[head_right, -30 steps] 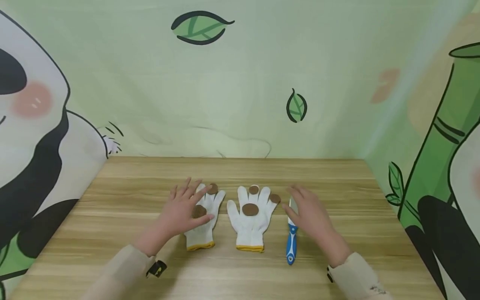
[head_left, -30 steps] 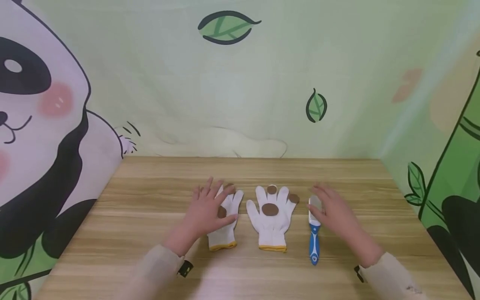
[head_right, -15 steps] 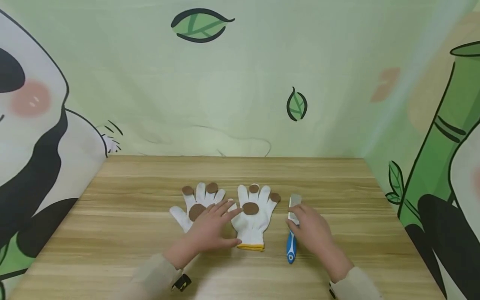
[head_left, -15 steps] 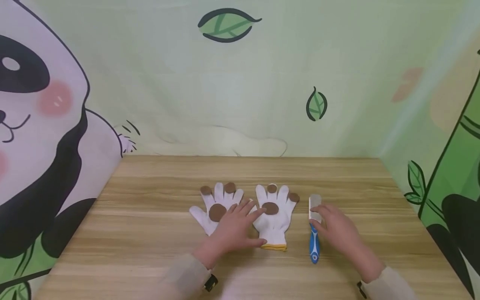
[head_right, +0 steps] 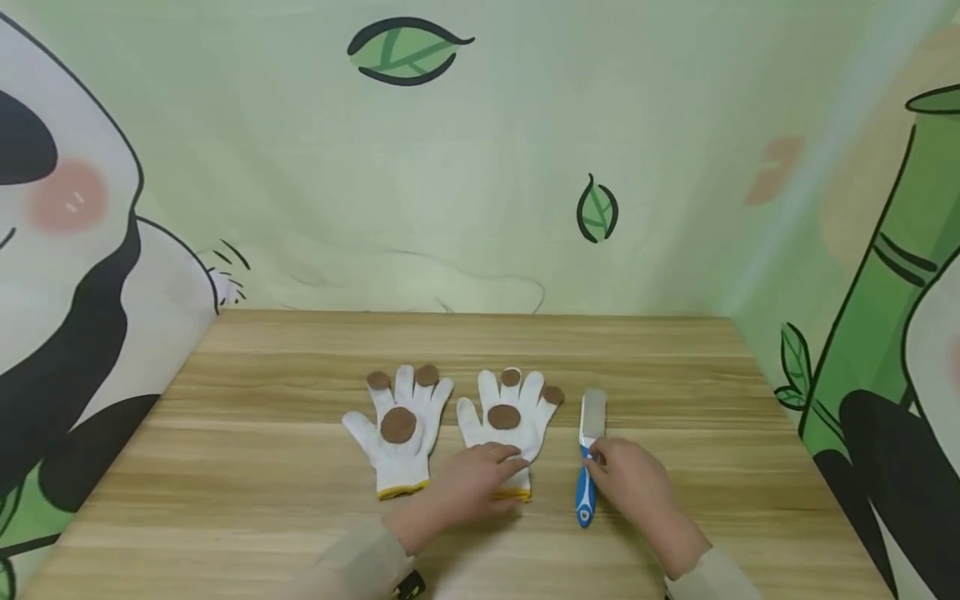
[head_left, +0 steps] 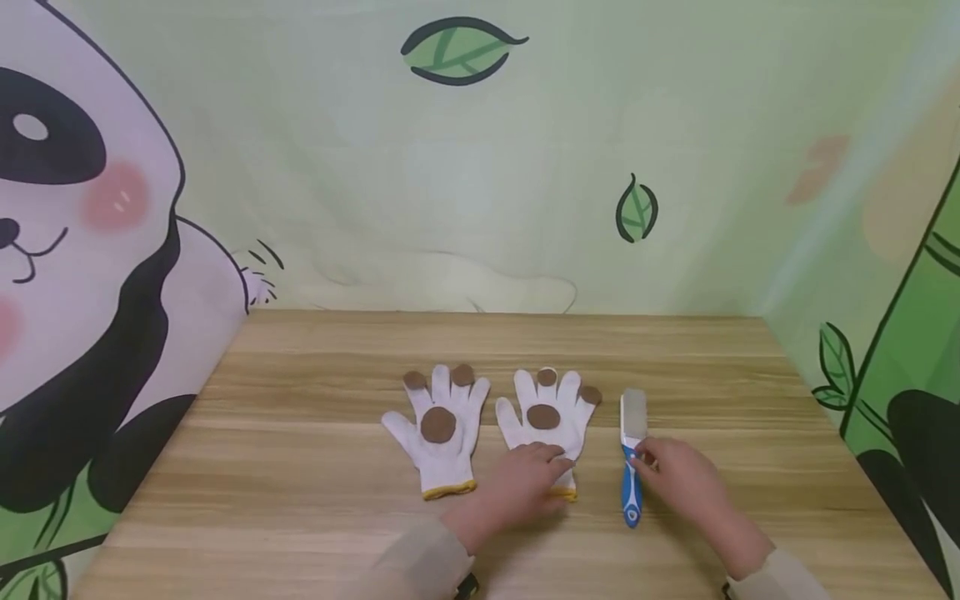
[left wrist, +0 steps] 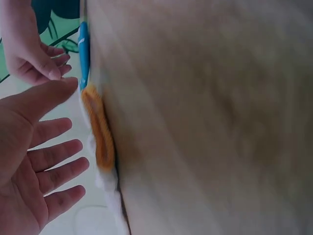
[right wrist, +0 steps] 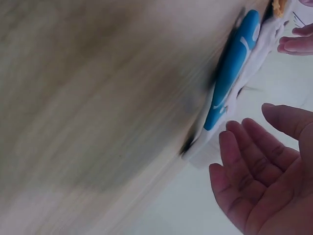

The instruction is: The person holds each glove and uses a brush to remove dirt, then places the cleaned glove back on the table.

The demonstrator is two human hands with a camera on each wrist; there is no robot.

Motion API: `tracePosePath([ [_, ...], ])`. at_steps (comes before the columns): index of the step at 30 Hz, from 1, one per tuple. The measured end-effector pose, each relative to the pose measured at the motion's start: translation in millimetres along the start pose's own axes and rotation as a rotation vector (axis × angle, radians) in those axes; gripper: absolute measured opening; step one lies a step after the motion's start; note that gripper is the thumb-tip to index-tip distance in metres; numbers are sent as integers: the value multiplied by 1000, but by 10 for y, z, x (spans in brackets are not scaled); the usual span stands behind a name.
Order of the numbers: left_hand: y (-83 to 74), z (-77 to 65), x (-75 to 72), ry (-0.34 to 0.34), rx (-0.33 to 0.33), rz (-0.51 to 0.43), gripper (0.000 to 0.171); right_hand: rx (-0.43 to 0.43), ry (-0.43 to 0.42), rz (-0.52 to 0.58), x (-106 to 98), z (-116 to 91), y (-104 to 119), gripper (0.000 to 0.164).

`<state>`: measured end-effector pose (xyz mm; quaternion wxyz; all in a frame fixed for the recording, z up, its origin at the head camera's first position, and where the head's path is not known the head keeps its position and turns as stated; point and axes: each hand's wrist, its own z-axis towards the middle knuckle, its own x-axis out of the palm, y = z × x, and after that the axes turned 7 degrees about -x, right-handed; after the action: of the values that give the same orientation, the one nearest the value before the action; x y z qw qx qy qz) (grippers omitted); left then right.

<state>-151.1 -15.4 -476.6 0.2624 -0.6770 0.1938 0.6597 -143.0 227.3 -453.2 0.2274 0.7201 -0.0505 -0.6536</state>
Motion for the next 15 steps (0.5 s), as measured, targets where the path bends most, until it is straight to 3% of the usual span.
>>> tracePosePath([
  [6, -116, 40, 25, -3, 18, 67, 31, 34, 29, -32, 34, -3, -18, 19],
  [10, -181, 55, 41, -25, -6, 127, 15, 44, 46, -41, 45, 11, -26, 22],
  [15, -252, 73, 35, -4, -32, 177, 15, 55, 59, -37, 41, 29, -23, 24],
])
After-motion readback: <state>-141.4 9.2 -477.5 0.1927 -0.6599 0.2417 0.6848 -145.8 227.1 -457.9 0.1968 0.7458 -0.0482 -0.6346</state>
